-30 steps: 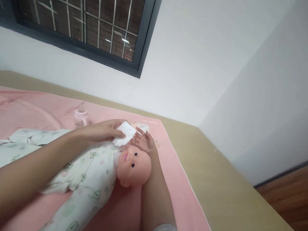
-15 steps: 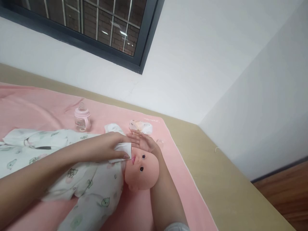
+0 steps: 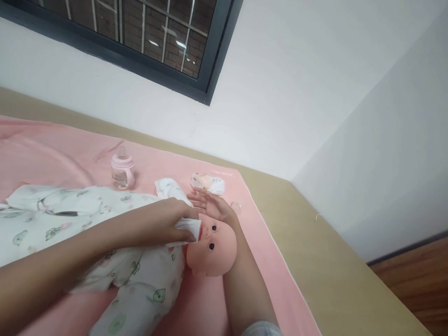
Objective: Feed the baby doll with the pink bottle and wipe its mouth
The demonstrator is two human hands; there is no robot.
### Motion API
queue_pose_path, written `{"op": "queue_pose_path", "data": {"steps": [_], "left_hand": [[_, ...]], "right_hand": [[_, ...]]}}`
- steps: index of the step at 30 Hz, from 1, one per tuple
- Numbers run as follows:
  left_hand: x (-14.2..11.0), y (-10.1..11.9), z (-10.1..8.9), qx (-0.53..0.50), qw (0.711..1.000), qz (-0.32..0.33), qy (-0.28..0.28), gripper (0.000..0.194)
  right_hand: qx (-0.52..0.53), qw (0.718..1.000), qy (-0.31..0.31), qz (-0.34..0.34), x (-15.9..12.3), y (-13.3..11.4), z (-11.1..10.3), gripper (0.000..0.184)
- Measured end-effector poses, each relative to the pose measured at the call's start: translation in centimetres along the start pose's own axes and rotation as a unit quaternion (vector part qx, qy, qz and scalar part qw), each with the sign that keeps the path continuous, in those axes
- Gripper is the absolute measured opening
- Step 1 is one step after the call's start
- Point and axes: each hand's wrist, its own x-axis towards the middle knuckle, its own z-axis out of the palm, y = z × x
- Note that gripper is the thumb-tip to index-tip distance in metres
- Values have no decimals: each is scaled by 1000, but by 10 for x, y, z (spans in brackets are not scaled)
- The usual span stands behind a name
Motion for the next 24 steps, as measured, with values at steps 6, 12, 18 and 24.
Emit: {"op": "queue_pose_path", "data": {"steps": [6, 12, 18, 24], "left_hand": [[2, 4, 1, 31, 999, 8, 18, 13], [3, 3, -1, 32, 999, 2, 26, 11], [-1, 1, -1, 54, 998, 0, 25, 15], [0, 4, 1, 91, 995, -2, 29, 12]], "right_hand": [[8, 1000, -14, -5, 2, 2, -4, 40], [14, 1000, -11, -1, 2, 2, -4, 38], [10, 1000, 12, 7, 1, 0, 1, 37], [10, 1000, 19, 7, 0, -1, 3, 37]]}}
